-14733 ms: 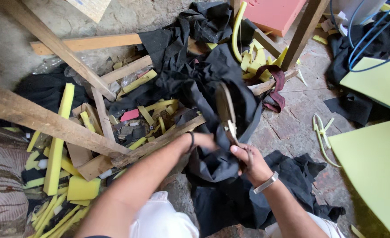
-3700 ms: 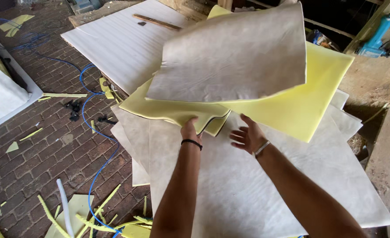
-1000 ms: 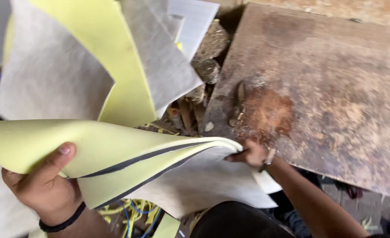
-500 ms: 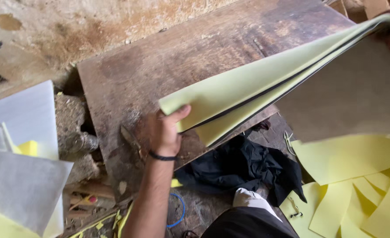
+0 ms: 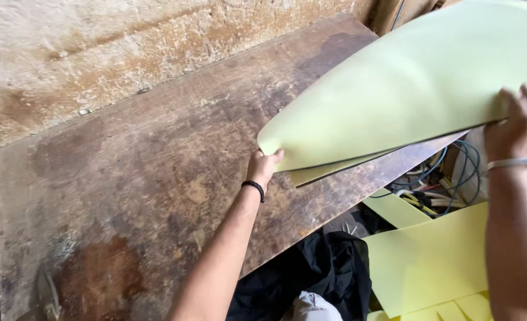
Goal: The person cuts a large sheet of black fabric using shears, then sprays a yellow foam sheet with a spray gun. They repeat the cutting and spraying process on additional sheets, handling the materials on a wooden workbench.
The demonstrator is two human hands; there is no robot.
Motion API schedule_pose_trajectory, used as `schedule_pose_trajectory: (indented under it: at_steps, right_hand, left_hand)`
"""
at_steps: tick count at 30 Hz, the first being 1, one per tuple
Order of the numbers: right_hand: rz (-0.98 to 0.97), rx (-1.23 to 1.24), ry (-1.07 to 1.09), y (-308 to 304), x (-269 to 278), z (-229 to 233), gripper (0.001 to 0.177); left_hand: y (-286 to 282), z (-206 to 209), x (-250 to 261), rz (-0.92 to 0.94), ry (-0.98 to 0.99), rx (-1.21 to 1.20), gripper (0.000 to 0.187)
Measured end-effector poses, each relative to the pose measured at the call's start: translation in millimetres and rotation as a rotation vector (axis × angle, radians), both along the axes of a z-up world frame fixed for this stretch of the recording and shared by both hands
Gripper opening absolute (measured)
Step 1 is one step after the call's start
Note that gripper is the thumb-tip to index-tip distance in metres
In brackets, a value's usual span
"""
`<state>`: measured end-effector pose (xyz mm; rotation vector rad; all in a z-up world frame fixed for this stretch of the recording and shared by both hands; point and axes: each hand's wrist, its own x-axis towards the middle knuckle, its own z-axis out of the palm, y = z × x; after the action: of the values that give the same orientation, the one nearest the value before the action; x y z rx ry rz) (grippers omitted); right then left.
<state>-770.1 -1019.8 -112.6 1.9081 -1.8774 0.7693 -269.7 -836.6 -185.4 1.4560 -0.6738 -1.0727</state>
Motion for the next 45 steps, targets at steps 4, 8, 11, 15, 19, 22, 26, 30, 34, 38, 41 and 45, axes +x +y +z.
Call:
schedule_pose_trajectory:
  at_steps: [4,8,11,15,19,22,26,30,34,38,41,45]
  right_hand:
    - [0.048,0.455,-0.415,-3.8,50.7,-115.2,0.069]
    - [0.158,0.983,-1.216,30.0,134.6,-202.4,0.045]
    - [0.281,1.115,-1.817,29.3,197.2,-221.1,0.059]
    - [0.505,1.098,-2.098,9.3,265.7,-176.0,0.076]
    - [0.855,0.953,-2.157,9.2,294.5,-112.7,0.078]
    - [0.928,1.015,-2.079,33.4,303.9,-107.1,0.077]
    - [0.685,1.205,-1.885,87.5,305.3,-160.2,0.075]
    - [0.360,1.262,-1.290,121.6,320.1,-222.1,0.074]
    - [0.462,1.021,-0.165,117.6,357.5,-248.9,0.065]
    - [0.294,1.048,0.136,71.9,388.7,-257.0,0.081]
    - [0.235,1.104,0.115,4.2,387.3,-252.8,0.084]
    - [0.326,1.310,0.096,-72.5,381.9,-226.0,0.066]
  left_hand:
    - [-52.5,-72.7,-23.3,0.071,0.239,0.321,0.033]
    - [-73.1,-101.3,-41.5,0.076,0.486,0.324,0.035]
    - [-71.4,-78.8,-23.0,0.084,0.440,0.202,0.028]
    - [-20.5,-29.7,33.5,0.087,0.179,0.099,0.032]
    - [113.5,-9.9,135.0,0.307,-0.058,0.097,0.043]
    - [261.7,-26.0,217.0,0.410,0.037,0.364,0.044]
    - [426.4,-86.9,282.1,0.511,-0.023,0.824,0.042]
    - [500.0,-155.8,317.5,0.341,-0.562,1.203,0.041]
    - [509.2,-200.8,304.1,0.542,-0.082,1.071,0.040]
    - [502.9,-203.6,285.4,0.836,0.065,0.849,0.041]
    - [504.3,-205.8,255.1,1.155,0.210,0.656,0.039]
    - [497.3,-220.9,215.7,1.432,0.565,0.199,0.043]
